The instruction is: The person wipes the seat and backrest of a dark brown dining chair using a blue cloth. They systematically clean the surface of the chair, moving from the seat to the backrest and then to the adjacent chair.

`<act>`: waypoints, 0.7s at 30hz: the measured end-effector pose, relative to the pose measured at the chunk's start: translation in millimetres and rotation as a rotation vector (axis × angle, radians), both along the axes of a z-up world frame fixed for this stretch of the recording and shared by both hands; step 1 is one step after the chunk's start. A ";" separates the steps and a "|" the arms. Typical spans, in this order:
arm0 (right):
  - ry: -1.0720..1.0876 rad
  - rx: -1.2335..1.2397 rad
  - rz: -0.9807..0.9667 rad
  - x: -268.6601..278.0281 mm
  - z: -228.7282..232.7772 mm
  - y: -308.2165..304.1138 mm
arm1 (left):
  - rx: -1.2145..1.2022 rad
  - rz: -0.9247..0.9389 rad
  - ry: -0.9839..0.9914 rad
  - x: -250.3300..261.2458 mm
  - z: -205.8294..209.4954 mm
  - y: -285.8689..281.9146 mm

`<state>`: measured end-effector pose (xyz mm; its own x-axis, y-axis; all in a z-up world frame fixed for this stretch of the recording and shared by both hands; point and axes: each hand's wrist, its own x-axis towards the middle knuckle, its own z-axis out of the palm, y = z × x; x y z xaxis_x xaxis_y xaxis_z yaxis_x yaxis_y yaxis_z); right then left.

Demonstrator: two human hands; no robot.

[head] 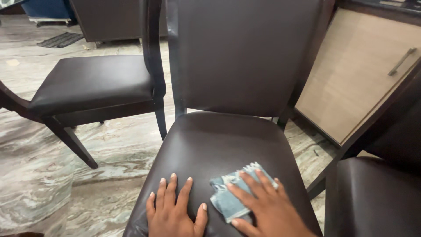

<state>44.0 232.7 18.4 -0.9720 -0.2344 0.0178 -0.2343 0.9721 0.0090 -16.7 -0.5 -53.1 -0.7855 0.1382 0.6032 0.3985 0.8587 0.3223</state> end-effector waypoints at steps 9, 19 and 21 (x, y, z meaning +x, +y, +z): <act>-0.152 -0.319 -0.636 -19.9 -24.7 113.5 | 0.035 -0.018 0.059 1.3 -1.6 -0.6; -0.108 0.014 -0.568 -64.5 -10.3 61.2 | 0.043 -0.028 0.087 1.9 -0.9 0.2; -0.105 0.109 -0.482 -55.6 12.1 22.3 | 0.028 -0.025 0.041 2.0 2.2 -0.4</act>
<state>-11.5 255.0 30.5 -0.9653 0.2468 -0.0855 0.2363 0.9646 0.1167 -14.7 -0.9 -50.9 -0.7563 0.1406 0.6389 0.4334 0.8392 0.3285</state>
